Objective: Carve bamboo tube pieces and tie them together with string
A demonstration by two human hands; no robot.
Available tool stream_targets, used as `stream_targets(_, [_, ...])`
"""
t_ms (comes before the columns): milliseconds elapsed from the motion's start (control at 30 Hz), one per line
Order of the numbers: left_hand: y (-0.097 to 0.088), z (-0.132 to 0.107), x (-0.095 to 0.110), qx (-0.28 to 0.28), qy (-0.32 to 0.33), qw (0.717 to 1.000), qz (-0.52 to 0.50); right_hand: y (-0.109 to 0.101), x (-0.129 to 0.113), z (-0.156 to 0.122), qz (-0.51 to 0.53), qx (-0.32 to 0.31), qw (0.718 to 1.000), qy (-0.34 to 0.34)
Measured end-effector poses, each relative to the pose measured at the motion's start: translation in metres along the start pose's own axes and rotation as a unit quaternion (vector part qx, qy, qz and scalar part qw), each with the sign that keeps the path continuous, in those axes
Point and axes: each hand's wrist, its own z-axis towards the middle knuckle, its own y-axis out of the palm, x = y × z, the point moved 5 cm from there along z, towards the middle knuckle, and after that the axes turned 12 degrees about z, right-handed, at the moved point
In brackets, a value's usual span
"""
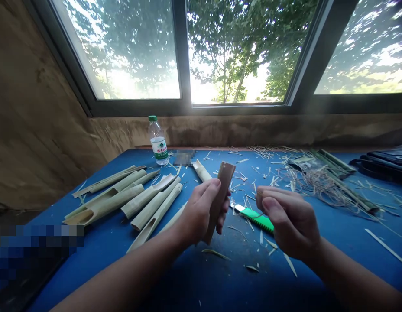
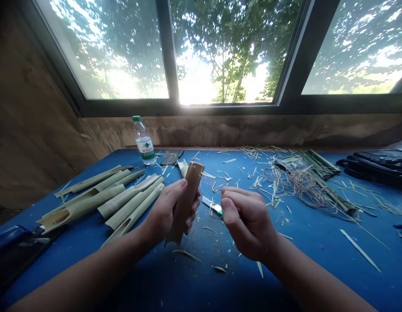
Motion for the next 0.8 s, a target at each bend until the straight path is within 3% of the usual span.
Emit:
stream_targets(133, [0.004,-0.005,0.010,-0.021,0.040,0.998,-0.031,0.008,0.001,0.003,0.034,-0.049,0.998,0.030])
stream_targets(233, [0.001,-0.004,0.013,0.005,0.056,0.998,-0.025,0.011,0.002,0.004,0.047,-0.070,0.996,0.043])
stream_targets(333, [-0.002,-0.002,0.015,0.025,0.054,0.998,-0.021,0.010,0.005,0.003,0.062,-0.064,0.994,0.067])
stream_targets(500, [-0.001,-0.003,0.016,0.004,0.046,0.999,-0.012,0.005,0.011,0.003,0.086,-0.054,0.990,0.095])
stream_targets(667, [-0.002,-0.003,0.017,0.039,0.060,0.997,-0.005,0.003,0.010,0.005,0.050,-0.049,0.994,0.087])
stream_targets(800, [0.001,-0.004,0.018,0.028,0.061,0.998,0.018,0.005,0.010,0.005,0.028,-0.022,0.994,0.108])
